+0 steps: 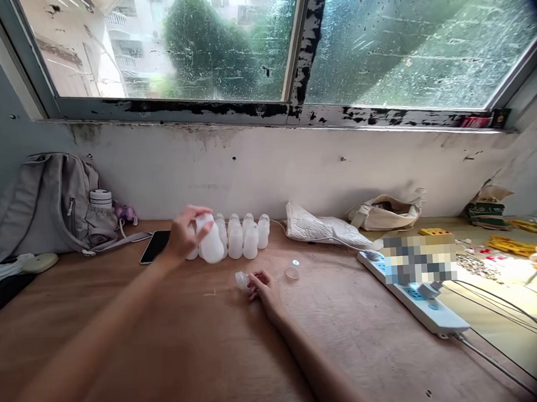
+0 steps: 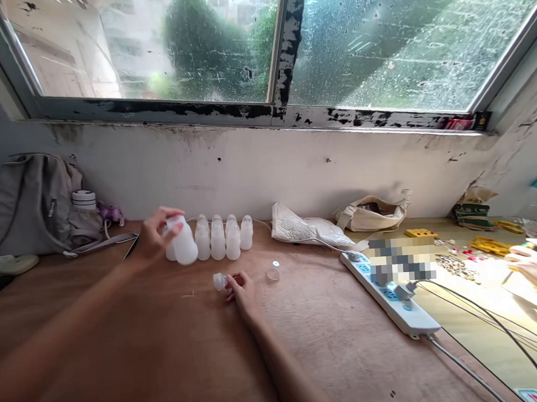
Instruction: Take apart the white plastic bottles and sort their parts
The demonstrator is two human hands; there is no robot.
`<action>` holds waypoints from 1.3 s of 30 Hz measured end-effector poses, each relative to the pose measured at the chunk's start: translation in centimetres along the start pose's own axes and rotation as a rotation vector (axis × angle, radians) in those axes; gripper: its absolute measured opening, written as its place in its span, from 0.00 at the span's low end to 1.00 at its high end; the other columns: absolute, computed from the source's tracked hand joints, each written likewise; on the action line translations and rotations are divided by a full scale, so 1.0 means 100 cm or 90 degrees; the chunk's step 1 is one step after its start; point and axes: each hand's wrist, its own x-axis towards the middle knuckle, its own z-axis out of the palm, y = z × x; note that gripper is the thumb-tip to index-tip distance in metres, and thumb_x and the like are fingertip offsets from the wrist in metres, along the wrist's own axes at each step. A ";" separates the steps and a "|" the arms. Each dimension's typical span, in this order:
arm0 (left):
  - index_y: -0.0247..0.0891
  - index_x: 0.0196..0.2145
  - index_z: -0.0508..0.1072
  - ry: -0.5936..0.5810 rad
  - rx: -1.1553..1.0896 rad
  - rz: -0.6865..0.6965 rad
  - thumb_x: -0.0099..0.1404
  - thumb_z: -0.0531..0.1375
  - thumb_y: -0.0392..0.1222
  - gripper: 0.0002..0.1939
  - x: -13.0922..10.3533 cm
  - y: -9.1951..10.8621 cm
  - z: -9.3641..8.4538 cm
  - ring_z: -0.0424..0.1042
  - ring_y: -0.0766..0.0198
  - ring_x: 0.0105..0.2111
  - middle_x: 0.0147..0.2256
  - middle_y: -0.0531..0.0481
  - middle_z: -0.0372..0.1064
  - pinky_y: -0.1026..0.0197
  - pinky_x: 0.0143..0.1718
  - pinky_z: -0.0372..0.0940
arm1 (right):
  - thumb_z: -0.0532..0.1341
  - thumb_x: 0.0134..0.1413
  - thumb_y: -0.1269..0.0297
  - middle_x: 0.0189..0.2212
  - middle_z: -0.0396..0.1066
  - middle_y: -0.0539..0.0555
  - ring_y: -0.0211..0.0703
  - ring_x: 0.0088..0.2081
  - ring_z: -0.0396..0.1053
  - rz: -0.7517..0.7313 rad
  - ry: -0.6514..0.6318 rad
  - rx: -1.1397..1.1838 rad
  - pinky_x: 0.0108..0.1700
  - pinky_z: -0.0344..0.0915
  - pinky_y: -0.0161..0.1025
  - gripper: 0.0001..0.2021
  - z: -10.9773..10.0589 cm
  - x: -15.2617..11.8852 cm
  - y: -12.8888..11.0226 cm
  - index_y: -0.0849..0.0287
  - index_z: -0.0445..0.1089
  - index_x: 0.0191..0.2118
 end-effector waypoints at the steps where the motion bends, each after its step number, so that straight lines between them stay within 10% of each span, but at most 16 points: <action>1: 0.38 0.40 0.66 -0.012 -0.024 -0.016 0.56 0.55 0.45 0.15 -0.019 0.000 0.009 0.67 0.62 0.38 0.38 0.49 0.66 0.59 0.40 0.64 | 0.63 0.39 0.56 0.17 0.64 0.46 0.32 0.14 0.61 0.002 0.002 0.008 0.14 0.61 0.30 0.13 -0.001 0.000 0.000 0.61 0.62 0.26; 7: 0.40 0.45 0.62 -0.034 -0.114 -0.105 0.54 0.59 0.45 0.21 -0.095 -0.016 0.053 0.68 0.63 0.38 0.37 0.50 0.66 0.58 0.41 0.64 | 0.62 0.40 0.57 0.20 0.64 0.47 0.31 0.16 0.62 0.015 0.012 0.060 0.16 0.62 0.30 0.13 -0.005 -0.001 -0.002 0.61 0.62 0.26; 18: 0.40 0.44 0.59 -0.176 -0.074 -0.211 0.51 0.60 0.47 0.23 -0.135 -0.025 0.085 0.68 0.63 0.33 0.34 0.52 0.66 0.61 0.34 0.64 | 0.63 0.40 0.59 0.21 0.64 0.47 0.31 0.16 0.63 0.027 -0.005 0.117 0.19 0.63 0.32 0.11 -0.009 0.000 -0.006 0.60 0.62 0.26; 39: 0.42 0.42 0.66 -0.178 0.000 -0.134 0.51 0.61 0.44 0.20 -0.135 -0.032 0.062 0.66 0.59 0.39 0.39 0.49 0.61 0.58 0.41 0.62 | 0.63 0.38 0.56 0.20 0.67 0.48 0.32 0.16 0.63 -0.020 -0.027 0.046 0.20 0.63 0.33 0.13 -0.011 -0.007 -0.018 0.60 0.63 0.26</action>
